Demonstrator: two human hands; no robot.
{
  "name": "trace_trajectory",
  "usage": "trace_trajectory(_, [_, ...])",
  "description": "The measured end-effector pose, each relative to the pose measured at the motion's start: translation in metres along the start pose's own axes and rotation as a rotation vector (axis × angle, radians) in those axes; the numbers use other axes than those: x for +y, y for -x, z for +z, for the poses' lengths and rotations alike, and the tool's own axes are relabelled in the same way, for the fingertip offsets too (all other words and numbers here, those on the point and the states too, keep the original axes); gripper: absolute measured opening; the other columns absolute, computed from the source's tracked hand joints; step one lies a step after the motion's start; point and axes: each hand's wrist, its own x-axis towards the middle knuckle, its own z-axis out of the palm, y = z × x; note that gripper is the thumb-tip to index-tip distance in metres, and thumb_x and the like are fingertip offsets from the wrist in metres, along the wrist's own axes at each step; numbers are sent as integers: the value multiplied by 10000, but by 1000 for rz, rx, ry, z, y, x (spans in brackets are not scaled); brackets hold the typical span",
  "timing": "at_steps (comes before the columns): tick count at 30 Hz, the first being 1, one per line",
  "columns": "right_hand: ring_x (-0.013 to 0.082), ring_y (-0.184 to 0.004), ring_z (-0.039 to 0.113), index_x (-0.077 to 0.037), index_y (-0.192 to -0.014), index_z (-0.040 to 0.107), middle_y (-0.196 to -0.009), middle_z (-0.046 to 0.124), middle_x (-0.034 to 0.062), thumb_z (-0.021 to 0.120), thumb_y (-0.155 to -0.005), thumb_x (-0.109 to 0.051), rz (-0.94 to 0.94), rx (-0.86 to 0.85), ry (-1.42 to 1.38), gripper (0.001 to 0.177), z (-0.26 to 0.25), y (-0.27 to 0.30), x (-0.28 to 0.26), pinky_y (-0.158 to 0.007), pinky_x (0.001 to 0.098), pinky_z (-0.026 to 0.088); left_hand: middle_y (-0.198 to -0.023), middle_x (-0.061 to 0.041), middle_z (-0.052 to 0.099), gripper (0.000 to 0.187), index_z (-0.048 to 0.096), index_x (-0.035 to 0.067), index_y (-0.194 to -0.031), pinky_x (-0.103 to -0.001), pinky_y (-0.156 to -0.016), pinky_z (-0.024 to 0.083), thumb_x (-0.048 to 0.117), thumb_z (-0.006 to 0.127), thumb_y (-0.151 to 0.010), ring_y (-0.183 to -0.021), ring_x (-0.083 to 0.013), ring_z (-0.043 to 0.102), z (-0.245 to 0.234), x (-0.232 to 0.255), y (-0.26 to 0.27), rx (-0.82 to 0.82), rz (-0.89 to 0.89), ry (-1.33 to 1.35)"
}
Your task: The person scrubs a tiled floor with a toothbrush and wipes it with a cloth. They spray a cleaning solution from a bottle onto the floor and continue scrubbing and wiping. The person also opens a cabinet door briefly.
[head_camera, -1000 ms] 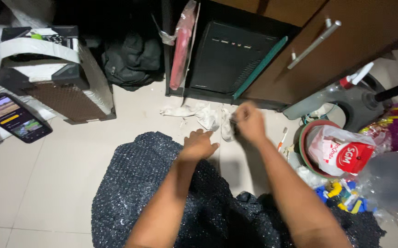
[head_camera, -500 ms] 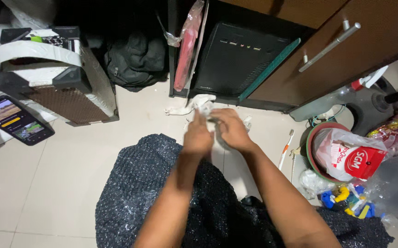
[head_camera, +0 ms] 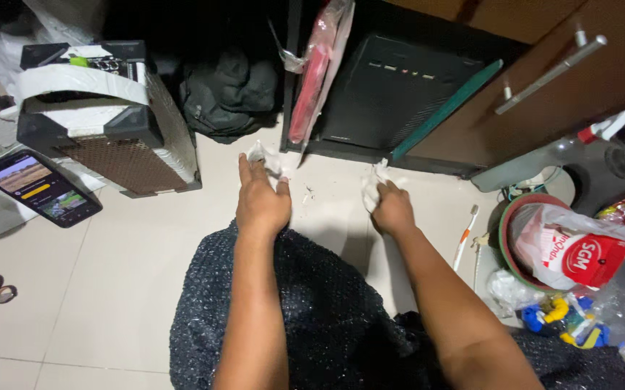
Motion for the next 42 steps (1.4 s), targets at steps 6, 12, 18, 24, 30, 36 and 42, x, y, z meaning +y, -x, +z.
trace_trajectory(6, [444, -1077, 651, -69, -1248, 696, -1268, 690, 188, 564, -860, -69, -183, 9, -161, 410, 9, -34, -63, -977, 487, 496, -1680, -205, 135, 684, 352, -21, -1525, -452, -1145, 365, 273, 593, -957, -1430, -398, 402, 14, -16, -16, -13, -4, 59])
trace_trajectory(12, [441, -1089, 653, -100, -1248, 715, -1170, 706, 215, 559, -935, -186, -118, -62, -242, 360, 3, -47, -119, -965, 500, 502, -1661, -241, 174, 723, 363, -16, -1526, -459, -1126, 399, 278, 627, -921, -1397, -427, 442, 25, -22, -23, 41, 47, 107])
trace_trajectory(18, [466, -1053, 660, -75, -1196, 701, -1114, 691, 292, 569, -960, -349, -119, -215, -27, 385, -24, -28, -177, -929, 526, 515, -1677, -195, 189, 734, 371, 7, -1513, -468, -1094, 425, 322, 627, -900, -1396, -407, 457, 22, -16, -21, -19, -29, 131])
trace_trajectory(24, [432, -1048, 613, -74, -1305, 623, -1088, 678, 270, 624, -881, -424, -325, -157, 328, 550, -19, -2, -199, -892, 527, 496, -1668, -231, 159, 802, 327, -32, -1527, -461, -1109, 417, 355, 636, -897, -1409, -416, 430, 18, -12, -21, -41, -12, 101])
trace_trajectory(30, [386, -1143, 609, -66, -1207, 670, -1211, 666, 202, 648, -873, -313, -503, -43, 214, 416, 24, 1, -144, -980, 487, 507, -1661, -261, 156, 829, 320, -46, -1526, -461, -1111, 420, 374, 651, -893, -1395, -441, 437, 22, -15, -21, -36, 3, 125])
trace_trajectory(36, [381, -1106, 661, -104, -1109, 760, -1220, 692, 203, 628, -845, -151, -389, 22, 225, 299, 26, 6, -82, -921, 471, 547, -1648, -274, 177, 852, 337, -57, -1514, -471, -1109, 420, 414, 685, -895, -1407, -443, 428, 24, -19, -19, -48, 23, 126])
trace_trajectory(42, [427, -996, 684, -13, -981, 761, -1077, 723, 231, 677, -863, -190, -218, 90, -7, 229, 0, -10, -37, -915, 476, 543, -1650, -255, 200, 821, 369, -35, -1511, -448, -1115, 414, 398, 684, -889, -1417, -411, 428, 31, -19, -21, -33, 44, 120])
